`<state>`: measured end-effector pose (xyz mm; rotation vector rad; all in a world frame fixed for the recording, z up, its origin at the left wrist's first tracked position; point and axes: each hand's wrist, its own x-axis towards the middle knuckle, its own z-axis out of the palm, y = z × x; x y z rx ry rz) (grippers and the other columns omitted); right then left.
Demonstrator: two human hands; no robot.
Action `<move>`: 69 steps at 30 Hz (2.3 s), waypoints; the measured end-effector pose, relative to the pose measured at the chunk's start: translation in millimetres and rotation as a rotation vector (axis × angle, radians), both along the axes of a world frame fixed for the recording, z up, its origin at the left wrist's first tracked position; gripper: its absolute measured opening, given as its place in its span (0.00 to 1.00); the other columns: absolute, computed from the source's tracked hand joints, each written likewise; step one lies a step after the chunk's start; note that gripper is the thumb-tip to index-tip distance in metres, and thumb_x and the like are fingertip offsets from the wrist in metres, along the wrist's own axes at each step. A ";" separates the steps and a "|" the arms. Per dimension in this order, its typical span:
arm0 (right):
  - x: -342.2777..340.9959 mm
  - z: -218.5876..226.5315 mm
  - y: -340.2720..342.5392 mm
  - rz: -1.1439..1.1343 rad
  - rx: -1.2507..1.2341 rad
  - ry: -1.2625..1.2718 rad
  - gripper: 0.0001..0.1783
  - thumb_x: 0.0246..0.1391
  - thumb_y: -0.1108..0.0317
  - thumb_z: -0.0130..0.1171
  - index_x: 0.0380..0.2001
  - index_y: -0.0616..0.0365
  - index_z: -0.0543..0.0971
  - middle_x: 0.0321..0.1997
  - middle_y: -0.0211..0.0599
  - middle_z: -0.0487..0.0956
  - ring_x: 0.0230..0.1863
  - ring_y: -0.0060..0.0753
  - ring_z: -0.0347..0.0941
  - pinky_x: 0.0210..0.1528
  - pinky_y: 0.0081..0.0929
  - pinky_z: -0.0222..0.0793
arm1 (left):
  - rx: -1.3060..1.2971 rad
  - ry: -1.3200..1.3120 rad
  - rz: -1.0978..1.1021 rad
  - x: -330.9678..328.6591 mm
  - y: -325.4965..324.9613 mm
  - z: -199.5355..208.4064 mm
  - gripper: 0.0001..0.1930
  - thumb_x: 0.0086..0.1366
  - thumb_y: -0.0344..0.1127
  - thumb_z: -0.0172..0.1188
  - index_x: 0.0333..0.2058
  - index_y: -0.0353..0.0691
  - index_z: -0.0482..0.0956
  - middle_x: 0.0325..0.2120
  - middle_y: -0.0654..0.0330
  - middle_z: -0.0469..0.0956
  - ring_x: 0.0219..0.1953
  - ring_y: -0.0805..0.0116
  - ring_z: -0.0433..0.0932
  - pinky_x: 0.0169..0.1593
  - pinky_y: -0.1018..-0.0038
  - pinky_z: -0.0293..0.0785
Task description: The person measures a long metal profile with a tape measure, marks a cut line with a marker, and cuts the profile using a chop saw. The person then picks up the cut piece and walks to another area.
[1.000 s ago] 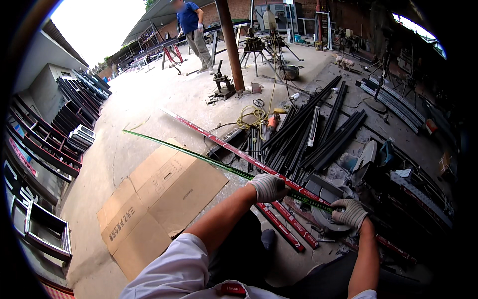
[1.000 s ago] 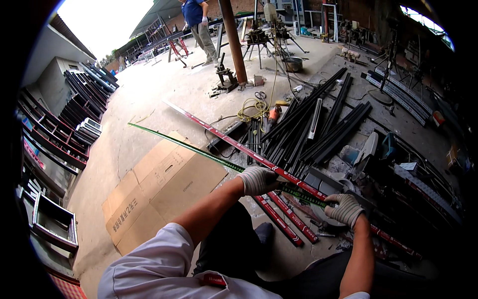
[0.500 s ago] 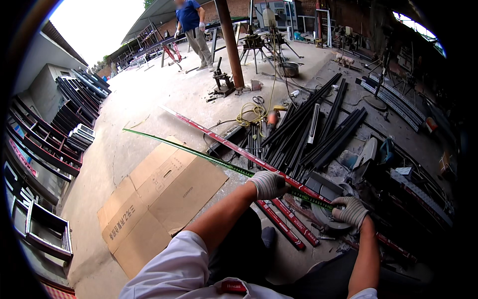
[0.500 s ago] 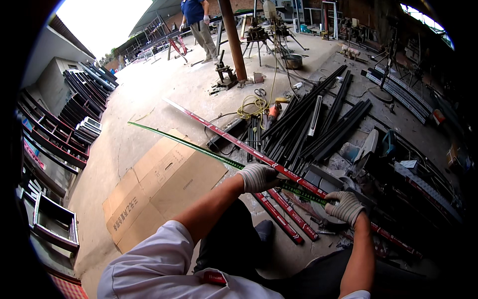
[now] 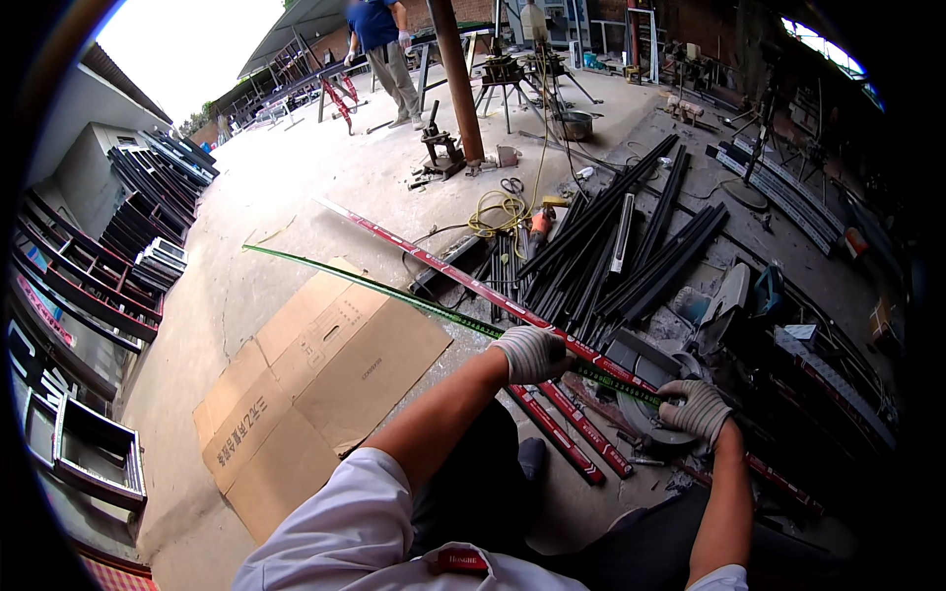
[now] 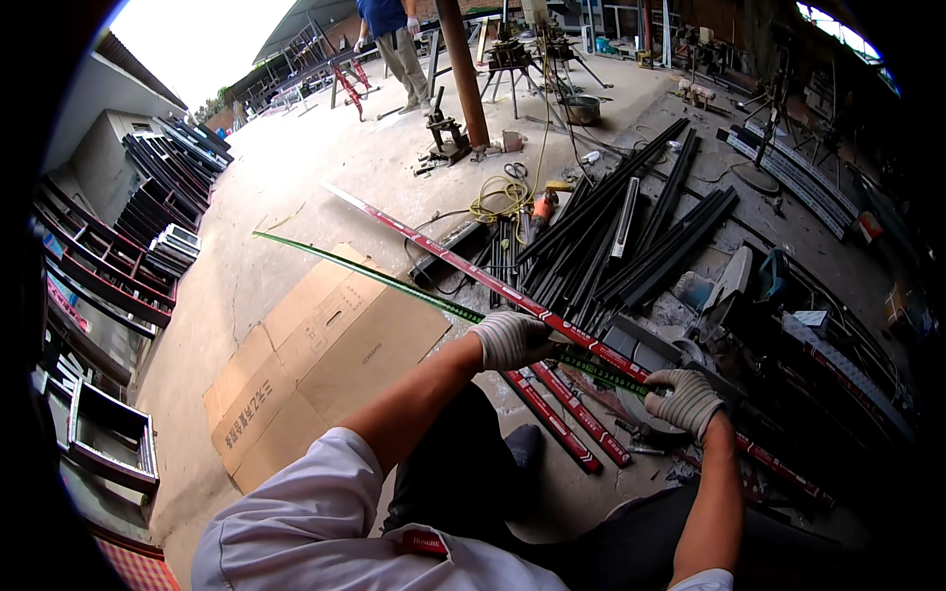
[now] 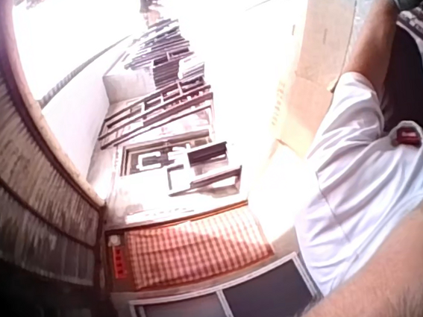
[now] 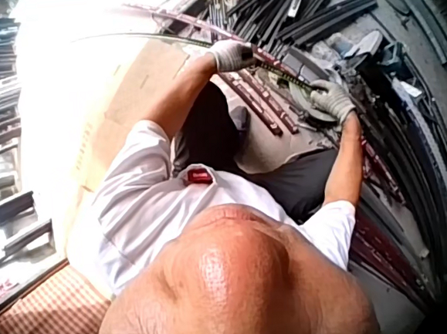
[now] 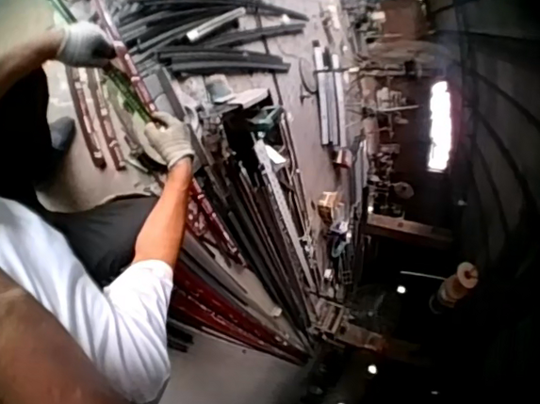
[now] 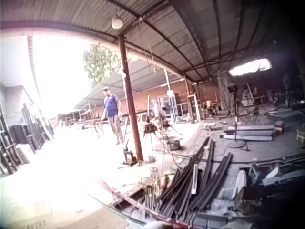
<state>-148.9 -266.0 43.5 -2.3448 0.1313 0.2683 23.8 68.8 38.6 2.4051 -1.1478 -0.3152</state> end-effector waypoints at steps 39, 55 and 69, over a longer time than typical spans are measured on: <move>-2.5 4.7 2.7 0.008 0.002 -0.010 0.26 0.45 0.58 0.68 0.48 0.60 0.86 0.45 0.47 0.87 0.49 0.40 0.84 0.56 0.34 0.76 | 0.017 0.023 -0.002 -1.0 -0.5 5.5 0.19 0.67 0.51 0.63 0.38 0.40 0.86 0.28 0.46 0.81 0.31 0.45 0.82 0.36 0.59 0.77; -2.5 6.3 6.9 -0.018 0.014 -0.026 0.26 0.43 0.57 0.68 0.46 0.61 0.87 0.46 0.49 0.87 0.49 0.42 0.85 0.56 0.33 0.77 | 0.031 0.043 0.004 -0.7 -0.6 5.3 0.17 0.66 0.49 0.63 0.40 0.40 0.86 0.28 0.47 0.82 0.31 0.47 0.82 0.37 0.60 0.78; -3.1 6.0 5.6 0.005 -0.030 -0.048 0.26 0.44 0.56 0.67 0.46 0.60 0.87 0.44 0.50 0.87 0.47 0.42 0.85 0.55 0.33 0.77 | 0.025 0.028 0.006 -2.6 -1.5 7.9 0.17 0.67 0.50 0.63 0.38 0.40 0.86 0.27 0.47 0.82 0.30 0.47 0.82 0.36 0.60 0.78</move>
